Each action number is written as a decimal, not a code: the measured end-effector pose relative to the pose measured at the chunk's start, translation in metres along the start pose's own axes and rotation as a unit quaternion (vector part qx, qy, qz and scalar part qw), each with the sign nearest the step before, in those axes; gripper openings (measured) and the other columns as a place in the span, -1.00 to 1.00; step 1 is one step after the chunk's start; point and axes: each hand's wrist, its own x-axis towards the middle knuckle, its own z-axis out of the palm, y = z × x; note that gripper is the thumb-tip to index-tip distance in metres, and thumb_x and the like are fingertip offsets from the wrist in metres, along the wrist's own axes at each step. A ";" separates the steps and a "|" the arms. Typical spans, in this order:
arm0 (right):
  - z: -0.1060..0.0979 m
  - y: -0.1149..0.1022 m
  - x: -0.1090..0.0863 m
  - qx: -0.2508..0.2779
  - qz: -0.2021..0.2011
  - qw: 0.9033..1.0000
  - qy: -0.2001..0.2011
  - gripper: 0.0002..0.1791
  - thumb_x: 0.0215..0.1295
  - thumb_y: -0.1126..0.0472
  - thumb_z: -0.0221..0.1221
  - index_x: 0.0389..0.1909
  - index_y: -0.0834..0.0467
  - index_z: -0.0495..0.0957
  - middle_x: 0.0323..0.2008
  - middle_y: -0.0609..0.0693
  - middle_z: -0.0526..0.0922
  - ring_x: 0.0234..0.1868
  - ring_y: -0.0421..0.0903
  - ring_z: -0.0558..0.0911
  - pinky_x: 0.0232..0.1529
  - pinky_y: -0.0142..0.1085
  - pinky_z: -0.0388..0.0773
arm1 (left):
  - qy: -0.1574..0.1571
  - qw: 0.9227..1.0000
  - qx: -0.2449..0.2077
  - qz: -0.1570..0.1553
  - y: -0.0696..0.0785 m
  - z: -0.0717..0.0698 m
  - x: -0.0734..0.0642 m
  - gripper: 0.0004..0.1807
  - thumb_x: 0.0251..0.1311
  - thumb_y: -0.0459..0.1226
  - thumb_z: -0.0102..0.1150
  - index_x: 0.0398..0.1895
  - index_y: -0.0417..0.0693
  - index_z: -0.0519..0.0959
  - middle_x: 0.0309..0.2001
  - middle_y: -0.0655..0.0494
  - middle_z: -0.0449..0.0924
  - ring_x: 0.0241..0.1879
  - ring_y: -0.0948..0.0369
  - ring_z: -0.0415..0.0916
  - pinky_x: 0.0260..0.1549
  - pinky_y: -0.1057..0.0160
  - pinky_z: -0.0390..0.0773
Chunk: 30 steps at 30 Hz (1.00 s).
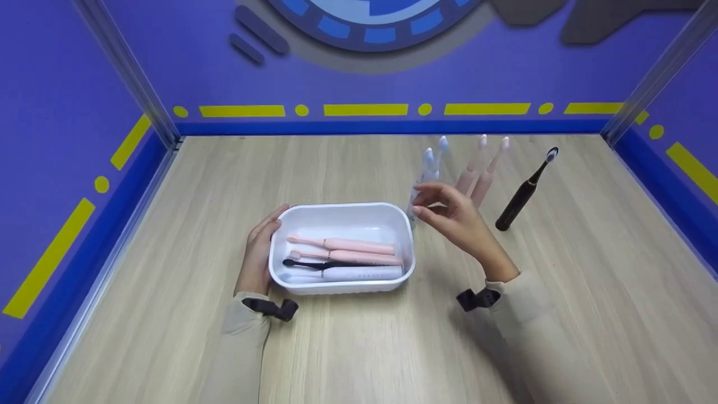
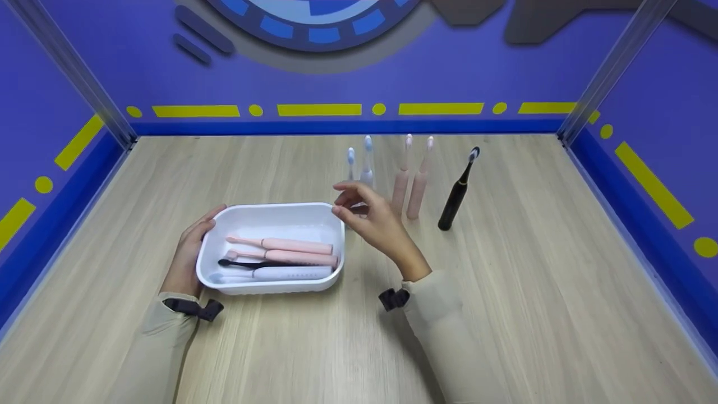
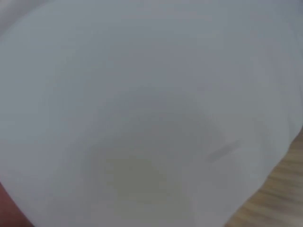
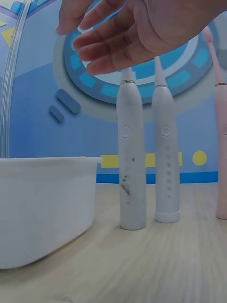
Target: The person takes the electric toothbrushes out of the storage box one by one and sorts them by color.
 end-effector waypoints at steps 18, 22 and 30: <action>0.023 -0.006 0.026 -0.061 0.044 0.985 -0.154 -0.57 0.26 0.22 0.24 0.14 0.22 0.50 -0.11 0.19 0.64 -0.05 -0.03 0.62 0.03 -0.26 0.62 | -0.004 1.000 -0.007 0.003 0.001 0.000 0.000 -0.53 0.42 -0.32 -0.23 0.37 -0.14 0.33 0.45 0.07 0.20 0.43 0.18 0.14 0.43 0.26 0.13; 0.028 -0.009 0.033 -0.084 0.048 0.977 -0.191 -0.58 0.27 0.20 0.23 0.14 0.18 0.51 -0.14 0.13 0.66 -0.07 -0.04 0.63 0.07 -0.16 0.61 | -0.007 1.000 -0.012 0.005 0.001 -0.001 -0.001 -0.53 0.42 -0.32 -0.24 0.37 -0.15 0.32 0.44 0.05 0.21 0.42 0.18 0.15 0.43 0.26 0.13; 0.040 -0.009 0.049 -0.109 0.053 0.960 -0.252 -0.60 0.27 0.23 0.21 0.13 0.21 0.51 -0.14 0.12 0.68 -0.07 -0.02 0.64 0.07 -0.14 0.60 | 0.004 1.000 0.004 0.004 0.000 0.000 0.000 -0.53 0.43 -0.30 -0.24 0.36 -0.13 0.33 0.44 0.09 0.21 0.42 0.20 0.15 0.42 0.27 0.15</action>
